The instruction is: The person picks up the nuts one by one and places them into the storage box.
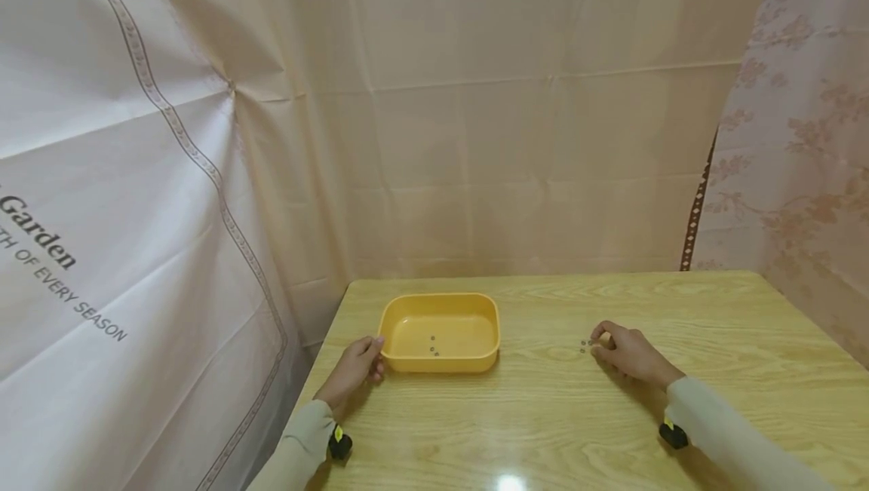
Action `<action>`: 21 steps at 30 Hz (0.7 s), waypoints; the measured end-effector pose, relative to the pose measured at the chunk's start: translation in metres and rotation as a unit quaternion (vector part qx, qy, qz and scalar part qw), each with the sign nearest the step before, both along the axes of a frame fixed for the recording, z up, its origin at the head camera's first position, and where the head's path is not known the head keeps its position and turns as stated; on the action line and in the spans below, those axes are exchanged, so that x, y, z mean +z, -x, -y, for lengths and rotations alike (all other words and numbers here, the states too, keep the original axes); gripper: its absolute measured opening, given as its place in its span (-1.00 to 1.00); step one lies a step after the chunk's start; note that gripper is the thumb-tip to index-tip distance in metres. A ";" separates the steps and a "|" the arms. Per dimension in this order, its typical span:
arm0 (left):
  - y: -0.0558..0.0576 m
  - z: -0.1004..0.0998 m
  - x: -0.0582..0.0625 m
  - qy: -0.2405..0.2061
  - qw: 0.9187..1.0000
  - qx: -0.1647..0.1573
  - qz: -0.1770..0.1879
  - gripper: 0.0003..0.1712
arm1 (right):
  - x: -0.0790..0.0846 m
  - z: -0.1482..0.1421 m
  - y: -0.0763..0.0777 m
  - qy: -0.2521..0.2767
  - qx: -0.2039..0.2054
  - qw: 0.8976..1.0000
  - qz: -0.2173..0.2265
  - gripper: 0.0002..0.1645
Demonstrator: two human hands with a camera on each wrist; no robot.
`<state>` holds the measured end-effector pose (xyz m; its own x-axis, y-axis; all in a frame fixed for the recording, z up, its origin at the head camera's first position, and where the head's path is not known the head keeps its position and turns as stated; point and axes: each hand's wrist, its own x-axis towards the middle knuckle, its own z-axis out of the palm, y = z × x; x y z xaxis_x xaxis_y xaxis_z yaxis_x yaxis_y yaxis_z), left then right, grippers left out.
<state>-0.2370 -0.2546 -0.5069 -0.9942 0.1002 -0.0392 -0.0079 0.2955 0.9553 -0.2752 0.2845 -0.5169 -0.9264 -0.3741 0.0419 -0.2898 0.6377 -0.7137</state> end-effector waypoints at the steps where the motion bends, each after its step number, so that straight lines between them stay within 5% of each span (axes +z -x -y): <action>1: 0.000 0.000 0.000 0.000 1.000 -0.001 0.000 -0.55 | 0.000 0.000 0.000 0.000 0.002 1.000 0.002 -0.75; 21: -0.001 -0.003 0.001 -0.002 1.000 0.012 0.001 -0.53 | 0.002 0.003 0.003 -0.023 -0.002 0.999 0.032 -0.87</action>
